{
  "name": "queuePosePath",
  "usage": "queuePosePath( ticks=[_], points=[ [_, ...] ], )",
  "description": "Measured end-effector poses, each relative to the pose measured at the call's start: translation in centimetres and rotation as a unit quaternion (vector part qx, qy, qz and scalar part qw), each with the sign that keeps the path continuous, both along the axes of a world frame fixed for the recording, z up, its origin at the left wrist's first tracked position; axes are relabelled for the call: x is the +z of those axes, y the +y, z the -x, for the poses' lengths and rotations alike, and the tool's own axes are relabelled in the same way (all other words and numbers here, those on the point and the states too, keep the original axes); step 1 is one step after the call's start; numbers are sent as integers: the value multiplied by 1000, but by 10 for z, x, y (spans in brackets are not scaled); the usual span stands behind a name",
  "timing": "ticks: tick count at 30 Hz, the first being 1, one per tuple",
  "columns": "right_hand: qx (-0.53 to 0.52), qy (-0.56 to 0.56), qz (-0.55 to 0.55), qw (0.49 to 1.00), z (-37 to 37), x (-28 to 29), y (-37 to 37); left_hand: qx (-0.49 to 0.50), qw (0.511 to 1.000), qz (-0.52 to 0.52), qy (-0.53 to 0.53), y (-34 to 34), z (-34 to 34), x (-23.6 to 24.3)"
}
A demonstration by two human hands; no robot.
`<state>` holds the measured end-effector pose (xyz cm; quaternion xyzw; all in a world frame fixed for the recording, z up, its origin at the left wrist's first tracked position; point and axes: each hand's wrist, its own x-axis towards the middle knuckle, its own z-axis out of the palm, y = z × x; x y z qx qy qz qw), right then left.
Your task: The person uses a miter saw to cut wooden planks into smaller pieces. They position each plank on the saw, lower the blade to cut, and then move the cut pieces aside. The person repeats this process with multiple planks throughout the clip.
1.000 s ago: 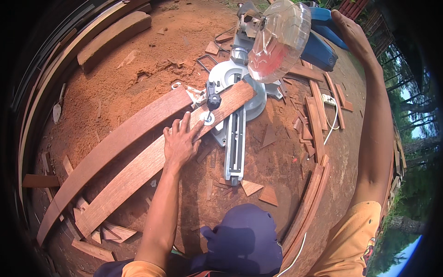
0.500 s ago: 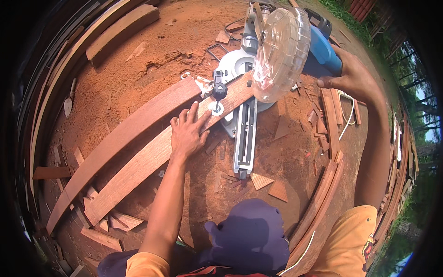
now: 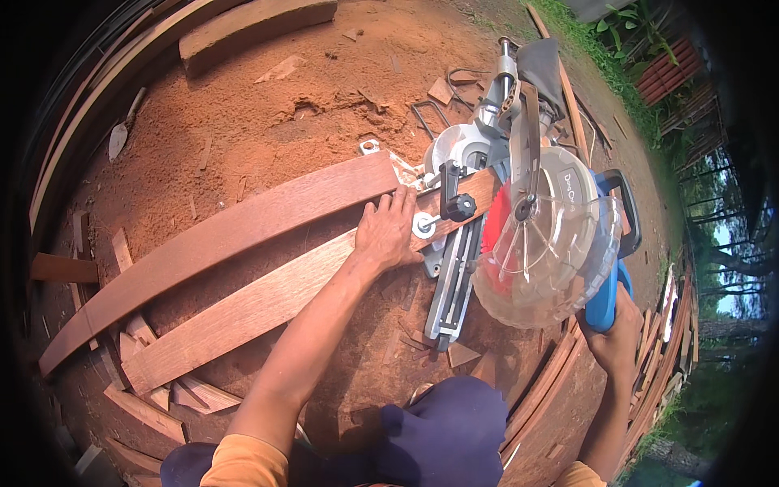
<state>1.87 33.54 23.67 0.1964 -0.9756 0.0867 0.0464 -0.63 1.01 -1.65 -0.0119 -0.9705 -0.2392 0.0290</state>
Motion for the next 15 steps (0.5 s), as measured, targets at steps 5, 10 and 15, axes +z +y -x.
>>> queuePosePath(
  ticks=[5, 10, 15],
  points=[
    [-28, -33, -9, 999, -6, 1, 6, 14, 996, -81, -38, 7, 0, 9],
    [-46, -52, -22, 997, -4, 5, -1, 58, 992, -113, 30, 10, 6, -4],
    [-66, 112, -84, 988, -13, -8, 19, 10, 996, -81, -32, 3, 9, 13]
  ],
)
